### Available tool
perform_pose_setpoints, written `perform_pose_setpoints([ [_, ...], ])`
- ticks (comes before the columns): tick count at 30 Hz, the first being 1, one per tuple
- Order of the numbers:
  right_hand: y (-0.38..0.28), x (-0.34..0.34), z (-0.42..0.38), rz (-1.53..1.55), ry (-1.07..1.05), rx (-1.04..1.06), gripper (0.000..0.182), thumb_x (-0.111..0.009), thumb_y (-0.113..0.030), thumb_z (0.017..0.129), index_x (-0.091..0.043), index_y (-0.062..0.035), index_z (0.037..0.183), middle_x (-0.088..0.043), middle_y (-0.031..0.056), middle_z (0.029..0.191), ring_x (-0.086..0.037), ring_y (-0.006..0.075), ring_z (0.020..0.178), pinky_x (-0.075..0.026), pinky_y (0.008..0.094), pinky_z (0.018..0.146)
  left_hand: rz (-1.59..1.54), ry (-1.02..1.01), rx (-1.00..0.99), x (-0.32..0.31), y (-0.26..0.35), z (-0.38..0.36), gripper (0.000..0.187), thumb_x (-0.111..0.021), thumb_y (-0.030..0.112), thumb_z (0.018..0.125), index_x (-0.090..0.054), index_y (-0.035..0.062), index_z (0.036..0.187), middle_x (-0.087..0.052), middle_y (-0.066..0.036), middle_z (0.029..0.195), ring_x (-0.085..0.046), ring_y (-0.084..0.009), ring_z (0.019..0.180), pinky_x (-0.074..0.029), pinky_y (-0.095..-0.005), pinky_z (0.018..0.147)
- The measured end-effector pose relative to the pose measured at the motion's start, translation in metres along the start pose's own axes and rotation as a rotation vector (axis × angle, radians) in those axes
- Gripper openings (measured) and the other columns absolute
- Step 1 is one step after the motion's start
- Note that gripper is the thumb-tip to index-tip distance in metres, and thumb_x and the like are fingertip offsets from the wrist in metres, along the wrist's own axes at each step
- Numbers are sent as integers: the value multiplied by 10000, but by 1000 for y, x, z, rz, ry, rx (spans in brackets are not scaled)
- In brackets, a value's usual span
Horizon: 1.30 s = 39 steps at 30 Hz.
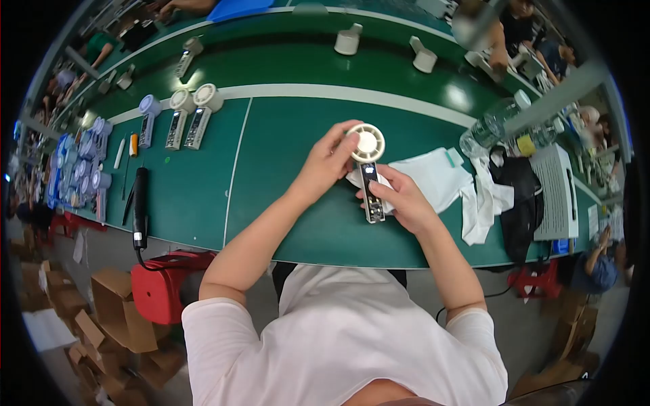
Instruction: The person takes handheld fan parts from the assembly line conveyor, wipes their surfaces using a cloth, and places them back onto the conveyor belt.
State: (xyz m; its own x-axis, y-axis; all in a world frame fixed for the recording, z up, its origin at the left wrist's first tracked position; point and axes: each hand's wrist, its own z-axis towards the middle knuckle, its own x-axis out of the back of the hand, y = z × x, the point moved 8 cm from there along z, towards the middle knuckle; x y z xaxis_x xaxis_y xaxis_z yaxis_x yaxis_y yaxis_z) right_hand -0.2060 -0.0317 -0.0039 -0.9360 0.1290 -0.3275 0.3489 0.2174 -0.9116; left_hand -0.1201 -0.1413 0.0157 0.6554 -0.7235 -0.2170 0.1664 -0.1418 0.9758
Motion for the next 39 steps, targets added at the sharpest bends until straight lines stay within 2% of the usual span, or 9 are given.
perform_pose_setpoints([
  [4, 6, 16, 0, -6, 51, -59, 395, -582, -118, 917, -515, 2, 1287, -646, 98, 1018, -665, 170, 861, -574, 311, 757, 122, 55, -100, 2, -4, 0, 380, -619, 267, 959, -532, 73, 1274, -622, -44, 1059, -568, -103, 857, -500, -263, 738],
  [5, 1, 14, -2, -23, 75, -39, 399, -592, -127, 909, -516, -1, 1280, -652, 100, 992, -669, 177, 851, -580, 320, 729, 111, 35, -164, -2, -2, 1, 383, -584, 227, 975, -486, 110, 1326, -566, 21, 840, -476, -30, 623, -391, -194, 505],
  [14, -29, 42, -24, -477, 174, 68, 408, -640, -15, 797, -583, 28, 1198, -632, 112, 1033, -642, 226, 918, -511, 318, 812, -164, -274, 84, -21, -7, -12, 626, -392, 530, 1011, -366, 39, 1399, -589, -73, 1027, -598, -105, 724, -517, -234, 569],
  [16, -64, 17, -39, -1103, 159, 374, 442, -658, -12, 755, -597, 9, 1192, -624, 157, 1048, -629, 298, 957, -495, 346, 857, -154, -353, 214, -30, -19, -16, 554, -418, 454, 1027, -333, 95, 1440, -561, -84, 1133, -589, -123, 842, -527, -243, 645],
  [20, -62, 14, -52, -1218, 214, 326, 555, -610, 31, 770, -509, -15, 1314, -587, 180, 1174, -589, 336, 1077, -450, 379, 960, -54, -231, 56, -41, -29, -22, 537, -629, 325, 952, -341, 76, 1331, -540, -127, 1158, -611, -149, 917, -542, -279, 616],
  [23, -37, -3, -59, -1316, 231, 433, 639, -542, 32, 849, -343, -7, 1455, -405, 241, 1455, -383, 418, 1354, -303, 456, 1127, 36, -227, 50, -50, -36, -29, 540, -646, 294, 944, -315, 64, 1304, -524, -154, 1154, -620, -162, 857, -553, -284, 644],
  [26, -21, 11, -61, -1523, 318, 523, 609, -506, 40, 860, -346, 8, 1446, -399, 294, 1421, -376, 474, 1328, -308, 498, 1119, -49, -191, 54, -48, -43, -29, 542, -652, 282, 941, -316, 63, 1304, -530, -144, 1125, -610, -149, 843, -539, -283, 637],
  [36, -22, -3, -69, -1274, 325, 504, 564, -418, 78, 888, -384, -21, 1442, -359, 279, 1471, -323, 436, 1386, -248, 489, 1156, 53, -163, -126, -47, -38, -29, 497, -655, 196, 938, -335, 79, 1300, -518, -96, 1084, -579, -123, 858, -532, -271, 666],
  [39, -17, 54, -71, -1416, 558, 419, 568, -421, 114, 836, -427, 9, 1394, -405, 286, 1434, -377, 469, 1332, -287, 487, 1140, 164, -171, -104, -44, -46, -26, 513, -675, 131, 914, -357, 86, 1314, -480, -71, 1153, -546, -139, 1009, -530, -286, 784],
])
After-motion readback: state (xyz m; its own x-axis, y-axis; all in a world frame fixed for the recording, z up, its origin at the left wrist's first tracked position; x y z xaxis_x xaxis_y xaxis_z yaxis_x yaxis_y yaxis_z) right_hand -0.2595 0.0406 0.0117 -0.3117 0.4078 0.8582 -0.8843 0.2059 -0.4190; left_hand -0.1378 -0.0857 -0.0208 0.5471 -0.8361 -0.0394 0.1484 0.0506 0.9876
